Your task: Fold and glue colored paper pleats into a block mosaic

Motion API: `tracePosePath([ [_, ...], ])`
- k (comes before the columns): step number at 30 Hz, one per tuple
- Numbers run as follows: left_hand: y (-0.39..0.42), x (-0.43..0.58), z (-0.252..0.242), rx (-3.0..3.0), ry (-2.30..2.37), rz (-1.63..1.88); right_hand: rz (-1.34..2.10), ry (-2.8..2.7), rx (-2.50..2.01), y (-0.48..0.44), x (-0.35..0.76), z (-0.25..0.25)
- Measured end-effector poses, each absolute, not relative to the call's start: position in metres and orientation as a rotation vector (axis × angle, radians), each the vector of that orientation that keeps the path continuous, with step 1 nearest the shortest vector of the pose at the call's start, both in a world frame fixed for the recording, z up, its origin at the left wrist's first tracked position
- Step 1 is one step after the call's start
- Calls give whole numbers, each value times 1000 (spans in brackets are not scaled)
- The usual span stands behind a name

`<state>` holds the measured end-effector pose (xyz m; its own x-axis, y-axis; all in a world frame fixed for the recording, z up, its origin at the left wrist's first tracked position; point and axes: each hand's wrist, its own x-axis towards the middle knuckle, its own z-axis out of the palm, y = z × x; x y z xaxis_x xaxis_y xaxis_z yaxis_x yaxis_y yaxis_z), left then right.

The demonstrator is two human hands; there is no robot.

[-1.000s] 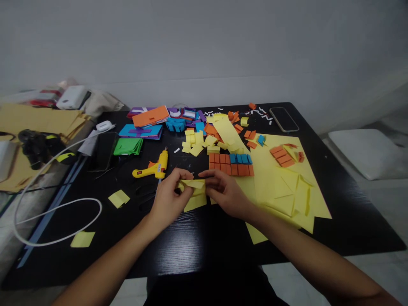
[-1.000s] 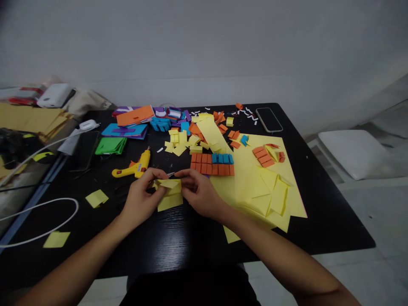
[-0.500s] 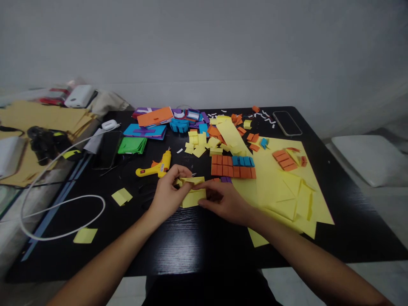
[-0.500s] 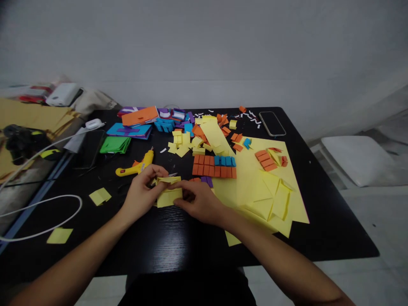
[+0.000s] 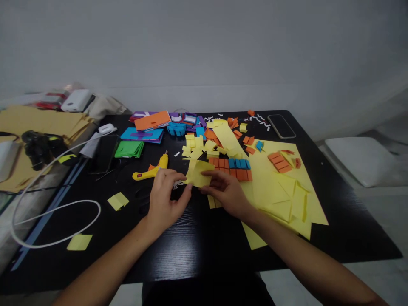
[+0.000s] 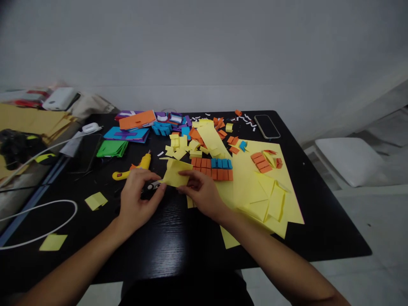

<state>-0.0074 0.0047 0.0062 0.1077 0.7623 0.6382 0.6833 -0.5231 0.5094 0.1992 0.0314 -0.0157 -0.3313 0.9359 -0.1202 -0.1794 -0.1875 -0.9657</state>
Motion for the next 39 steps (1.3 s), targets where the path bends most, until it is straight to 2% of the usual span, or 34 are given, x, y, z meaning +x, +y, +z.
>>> tracePosePath([
  [5,3,-5,-1,2268,1450,1266,1568,-1174,-1024,31,198,-16],
  [10,3,-6,-2,2233,1427,1255,1627,-1144,-1019,31,197,-15],
  [22,3,-6,-1,2125,1361,1073,1520,-1342,-995,25,196,-18],
  [33,6,-7,6,1986,1240,1092,1625,-1298,-1012,26,198,-13],
  [39,5,-6,4,1751,1267,979,1690,-1197,-973,27,197,-11],
])
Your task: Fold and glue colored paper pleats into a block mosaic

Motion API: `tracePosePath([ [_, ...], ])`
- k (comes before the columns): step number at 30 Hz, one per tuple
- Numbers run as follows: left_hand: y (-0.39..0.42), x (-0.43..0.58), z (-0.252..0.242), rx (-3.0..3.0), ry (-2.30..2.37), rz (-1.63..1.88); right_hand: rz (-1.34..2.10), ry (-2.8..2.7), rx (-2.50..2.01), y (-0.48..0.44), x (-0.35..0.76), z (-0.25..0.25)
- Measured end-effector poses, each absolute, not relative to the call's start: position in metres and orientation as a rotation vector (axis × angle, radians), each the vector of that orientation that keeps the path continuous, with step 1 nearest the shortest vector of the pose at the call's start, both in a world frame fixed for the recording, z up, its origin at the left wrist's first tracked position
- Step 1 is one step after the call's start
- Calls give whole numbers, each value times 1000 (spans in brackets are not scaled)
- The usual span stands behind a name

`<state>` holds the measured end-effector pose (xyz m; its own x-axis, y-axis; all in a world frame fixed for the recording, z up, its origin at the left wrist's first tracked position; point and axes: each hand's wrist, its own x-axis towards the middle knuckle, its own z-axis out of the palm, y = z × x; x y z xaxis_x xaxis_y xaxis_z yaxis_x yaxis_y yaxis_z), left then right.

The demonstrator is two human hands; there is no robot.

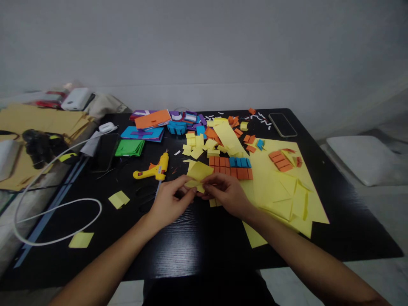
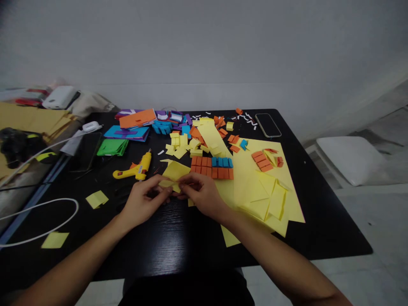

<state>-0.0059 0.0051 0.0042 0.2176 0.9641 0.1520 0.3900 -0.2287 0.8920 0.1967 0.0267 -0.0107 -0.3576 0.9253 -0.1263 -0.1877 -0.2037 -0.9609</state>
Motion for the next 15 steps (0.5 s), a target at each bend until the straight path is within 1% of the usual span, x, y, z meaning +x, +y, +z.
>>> tracePosePath([
  [7,5,-5,0,1538,1253,937,1696,-1153,-971,26,197,-10],
  [15,4,-4,8,1623,1208,1040,1668,-1160,-941,26,196,-8],
])
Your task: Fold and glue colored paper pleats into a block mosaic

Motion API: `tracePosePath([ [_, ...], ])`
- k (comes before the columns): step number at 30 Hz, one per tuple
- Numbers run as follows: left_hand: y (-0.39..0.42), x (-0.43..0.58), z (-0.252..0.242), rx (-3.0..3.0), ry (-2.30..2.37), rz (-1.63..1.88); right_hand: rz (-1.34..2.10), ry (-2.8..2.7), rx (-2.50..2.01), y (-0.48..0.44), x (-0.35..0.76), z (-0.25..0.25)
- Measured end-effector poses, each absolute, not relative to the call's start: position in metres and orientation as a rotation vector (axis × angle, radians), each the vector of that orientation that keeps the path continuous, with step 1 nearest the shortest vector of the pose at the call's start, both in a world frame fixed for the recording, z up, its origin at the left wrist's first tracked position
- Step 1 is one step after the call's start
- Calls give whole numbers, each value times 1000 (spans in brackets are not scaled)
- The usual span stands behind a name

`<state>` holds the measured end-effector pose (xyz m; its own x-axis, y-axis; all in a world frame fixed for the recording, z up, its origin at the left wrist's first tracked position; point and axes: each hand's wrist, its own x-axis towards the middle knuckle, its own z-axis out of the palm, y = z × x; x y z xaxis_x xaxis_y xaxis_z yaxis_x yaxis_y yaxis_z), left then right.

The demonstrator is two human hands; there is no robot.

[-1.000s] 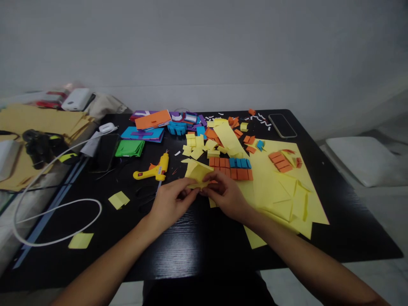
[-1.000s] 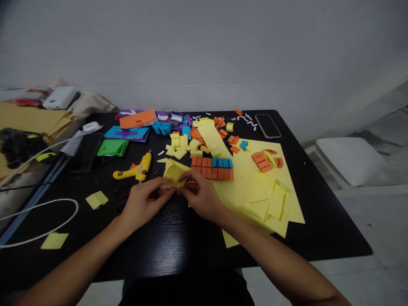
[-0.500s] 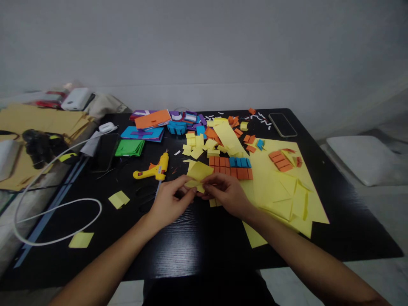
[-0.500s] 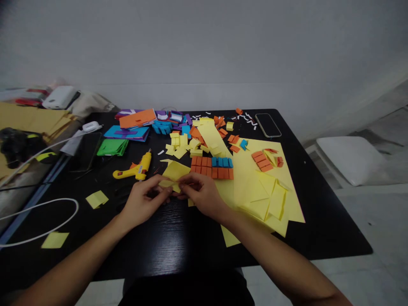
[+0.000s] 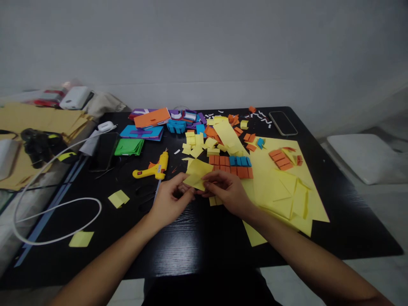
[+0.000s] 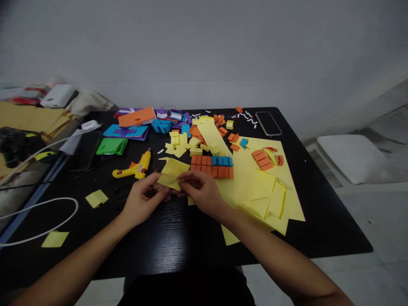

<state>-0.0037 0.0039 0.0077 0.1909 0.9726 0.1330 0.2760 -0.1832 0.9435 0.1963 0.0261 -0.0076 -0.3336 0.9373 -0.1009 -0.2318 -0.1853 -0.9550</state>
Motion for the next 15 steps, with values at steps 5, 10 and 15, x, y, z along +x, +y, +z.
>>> tracePosePath([
  [5,4,-3,9,1764,1207,1105,1654,-1171,-951,26,196,-7],
  [10,3,-3,6,1896,1219,1184,1679,-1163,-951,26,197,-8],
  [15,5,-4,7,1923,1224,1157,1685,-1176,-987,25,197,-7],
])
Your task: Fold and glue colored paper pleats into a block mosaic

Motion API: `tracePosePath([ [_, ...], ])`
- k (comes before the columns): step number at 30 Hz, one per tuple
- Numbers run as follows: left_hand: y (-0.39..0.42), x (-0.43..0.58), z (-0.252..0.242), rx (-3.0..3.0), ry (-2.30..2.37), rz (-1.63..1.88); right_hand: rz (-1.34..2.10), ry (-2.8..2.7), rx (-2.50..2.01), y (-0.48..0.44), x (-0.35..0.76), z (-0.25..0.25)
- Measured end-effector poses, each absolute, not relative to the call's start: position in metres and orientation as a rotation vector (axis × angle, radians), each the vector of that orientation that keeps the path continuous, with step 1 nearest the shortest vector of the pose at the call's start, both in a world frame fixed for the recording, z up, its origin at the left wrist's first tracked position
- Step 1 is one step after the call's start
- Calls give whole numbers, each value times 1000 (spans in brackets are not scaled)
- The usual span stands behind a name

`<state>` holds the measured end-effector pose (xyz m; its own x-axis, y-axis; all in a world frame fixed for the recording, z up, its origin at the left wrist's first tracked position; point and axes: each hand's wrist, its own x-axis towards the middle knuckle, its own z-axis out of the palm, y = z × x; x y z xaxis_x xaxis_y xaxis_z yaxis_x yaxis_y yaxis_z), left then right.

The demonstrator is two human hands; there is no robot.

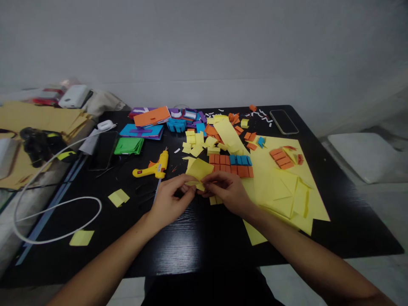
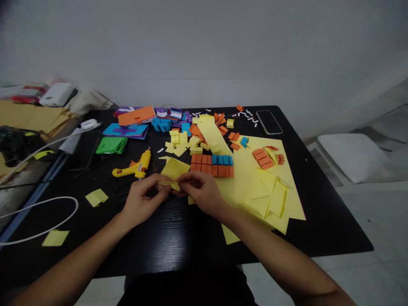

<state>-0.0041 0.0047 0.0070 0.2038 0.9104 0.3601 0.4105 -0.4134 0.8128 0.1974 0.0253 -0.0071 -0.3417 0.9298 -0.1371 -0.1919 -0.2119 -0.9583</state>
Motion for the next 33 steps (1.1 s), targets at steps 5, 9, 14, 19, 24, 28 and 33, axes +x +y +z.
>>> tracePosePath([
  [5,6,-6,9,1969,1186,1150,1649,-1155,-976,23,196,-6],
  [9,5,-8,8,2131,1160,1191,1669,-1075,-963,21,195,-4],
  [14,5,-10,10,2361,1055,1161,1739,-1032,-966,23,196,-1],
  [19,6,-14,11,2481,1054,1102,1792,-1047,-964,25,198,2],
  [24,7,-18,10,2628,1087,1014,1821,-1041,-991,27,199,0],
  [28,7,-20,10,2686,1069,973,1833,-1079,-994,27,199,-2],
  [33,7,-20,10,2587,1072,977,1860,-1076,-979,28,199,-2],
])
